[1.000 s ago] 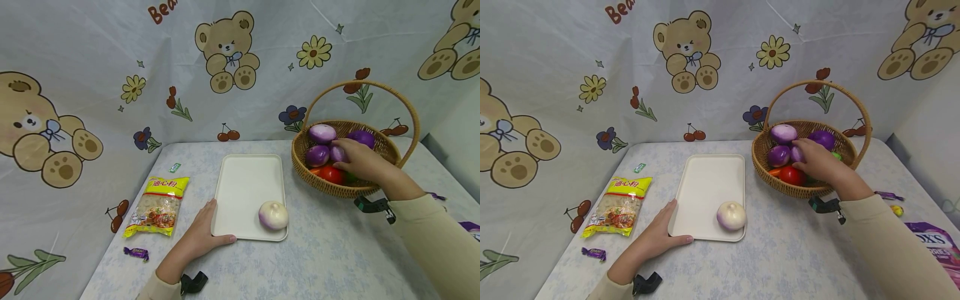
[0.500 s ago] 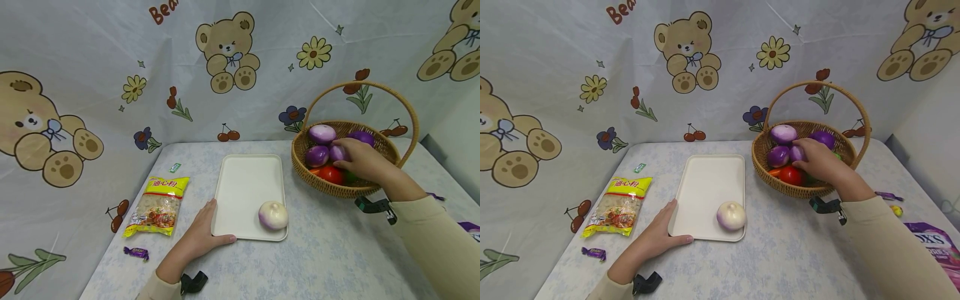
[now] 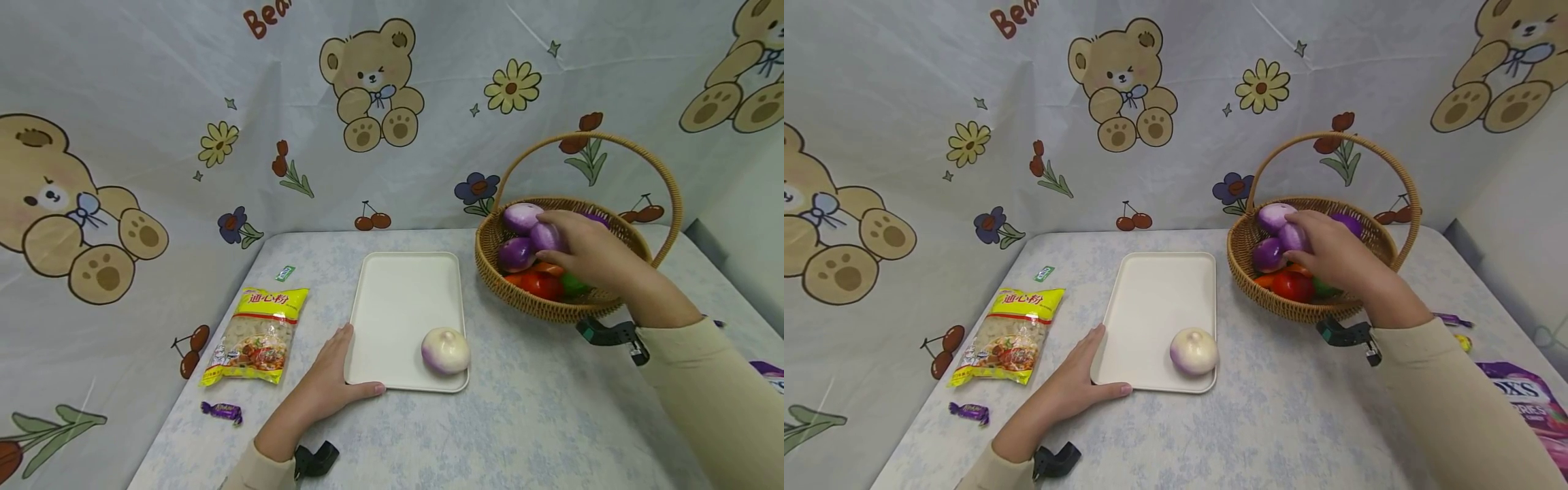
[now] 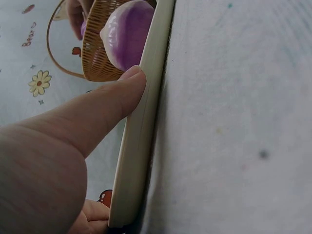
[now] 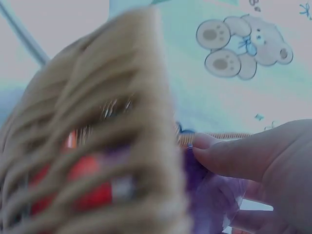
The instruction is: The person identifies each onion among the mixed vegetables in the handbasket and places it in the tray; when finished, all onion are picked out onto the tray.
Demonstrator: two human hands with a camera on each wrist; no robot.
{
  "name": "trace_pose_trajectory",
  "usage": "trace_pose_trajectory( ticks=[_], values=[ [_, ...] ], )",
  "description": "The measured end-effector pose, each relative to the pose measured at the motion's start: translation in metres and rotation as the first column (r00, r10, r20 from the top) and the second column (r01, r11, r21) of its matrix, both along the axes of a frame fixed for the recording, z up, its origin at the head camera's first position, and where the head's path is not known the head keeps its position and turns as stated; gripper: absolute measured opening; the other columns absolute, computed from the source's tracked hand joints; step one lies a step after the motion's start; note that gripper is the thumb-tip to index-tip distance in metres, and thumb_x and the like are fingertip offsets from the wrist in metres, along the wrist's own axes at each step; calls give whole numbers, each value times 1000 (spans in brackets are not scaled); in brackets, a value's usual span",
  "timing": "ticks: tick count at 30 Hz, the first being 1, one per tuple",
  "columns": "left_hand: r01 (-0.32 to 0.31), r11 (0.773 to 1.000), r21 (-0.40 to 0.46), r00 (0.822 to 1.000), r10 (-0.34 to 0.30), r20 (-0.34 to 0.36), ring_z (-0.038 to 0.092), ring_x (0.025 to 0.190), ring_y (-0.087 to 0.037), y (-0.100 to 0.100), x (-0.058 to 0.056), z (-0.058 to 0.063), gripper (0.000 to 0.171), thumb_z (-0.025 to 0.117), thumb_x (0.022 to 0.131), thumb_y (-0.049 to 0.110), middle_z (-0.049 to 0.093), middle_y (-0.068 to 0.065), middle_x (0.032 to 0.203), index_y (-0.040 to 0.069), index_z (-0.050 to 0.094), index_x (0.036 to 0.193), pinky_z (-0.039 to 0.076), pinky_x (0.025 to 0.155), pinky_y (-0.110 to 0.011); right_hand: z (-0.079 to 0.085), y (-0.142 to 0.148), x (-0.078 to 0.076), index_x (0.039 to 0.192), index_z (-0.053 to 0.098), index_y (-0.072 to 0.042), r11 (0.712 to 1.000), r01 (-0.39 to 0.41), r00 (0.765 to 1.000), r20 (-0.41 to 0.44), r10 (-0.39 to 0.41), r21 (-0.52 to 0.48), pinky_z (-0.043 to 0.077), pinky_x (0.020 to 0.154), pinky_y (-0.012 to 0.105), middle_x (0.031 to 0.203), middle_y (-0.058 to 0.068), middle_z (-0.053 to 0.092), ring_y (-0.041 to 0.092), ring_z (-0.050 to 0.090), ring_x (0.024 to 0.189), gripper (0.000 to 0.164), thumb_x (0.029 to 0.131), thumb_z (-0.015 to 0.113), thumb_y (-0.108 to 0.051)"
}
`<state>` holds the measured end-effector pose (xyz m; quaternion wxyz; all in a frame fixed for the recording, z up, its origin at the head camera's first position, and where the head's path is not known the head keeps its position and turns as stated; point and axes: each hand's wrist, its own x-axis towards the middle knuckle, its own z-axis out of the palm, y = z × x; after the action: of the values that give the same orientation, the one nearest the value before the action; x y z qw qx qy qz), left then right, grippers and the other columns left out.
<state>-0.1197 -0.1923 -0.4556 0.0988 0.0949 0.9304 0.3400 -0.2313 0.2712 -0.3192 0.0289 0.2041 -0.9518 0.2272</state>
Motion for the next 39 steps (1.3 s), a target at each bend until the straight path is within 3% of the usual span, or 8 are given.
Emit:
trace_pose_trajectory(
  ticks=[7, 16, 20, 28, 39],
  values=[
    [-6, 1000, -7, 1000, 6, 10, 7, 159, -28, 0, 1, 1, 137, 87, 75, 69, 12, -11, 174, 7, 11, 170, 18, 123, -56, 15, -21, 9, 155, 47, 0, 1000, -20, 999, -43, 19, -19, 44, 103, 69, 152, 25, 48, 47, 48, 134, 69, 96, 80, -12],
    [4, 1000, 3, 1000, -4, 8, 8, 159, -29, 1, 0, 2, 135, 87, 76, 67, 13, -12, 174, 5, 11, 169, 18, 123, -56, 28, -56, 19, 155, 48, -2, 994, -101, 990, -101, 97, -41, 41, 108, 66, 157, 21, 46, 45, 45, 141, 68, 96, 80, -11],
    [1, 1000, 4, 1000, -1, 3, 8, 159, -30, 0, 1, 2, 135, 87, 76, 67, 13, -13, 174, 5, 12, 169, 18, 123, -57, 28, -71, 24, 152, 51, -2, 984, -171, 975, -156, 161, -55, 40, 110, 64, 155, 20, 49, 41, 44, 142, 65, 96, 81, -10],
    [-5, 1000, -13, 1000, 5, 14, 7, 159, -27, 0, 0, 1, 137, 86, 74, 70, 12, -10, 174, 7, 11, 170, 18, 123, -56, 12, -103, 32, 150, 53, 1, 947, -306, 933, -228, 280, -92, 40, 113, 57, 153, 18, 52, 35, 47, 142, 64, 94, 83, -9],
    [1, 1000, -1, 1000, -1, 13, 7, 159, -29, 1, 1, 5, 135, 85, 76, 69, 13, -12, 174, 6, 12, 169, 17, 124, -56, -29, -142, 40, 151, 54, 0, 934, -336, 941, -93, 326, -125, 41, 112, 56, 154, 21, 50, 39, 49, 140, 66, 93, 84, -13]
  ],
)
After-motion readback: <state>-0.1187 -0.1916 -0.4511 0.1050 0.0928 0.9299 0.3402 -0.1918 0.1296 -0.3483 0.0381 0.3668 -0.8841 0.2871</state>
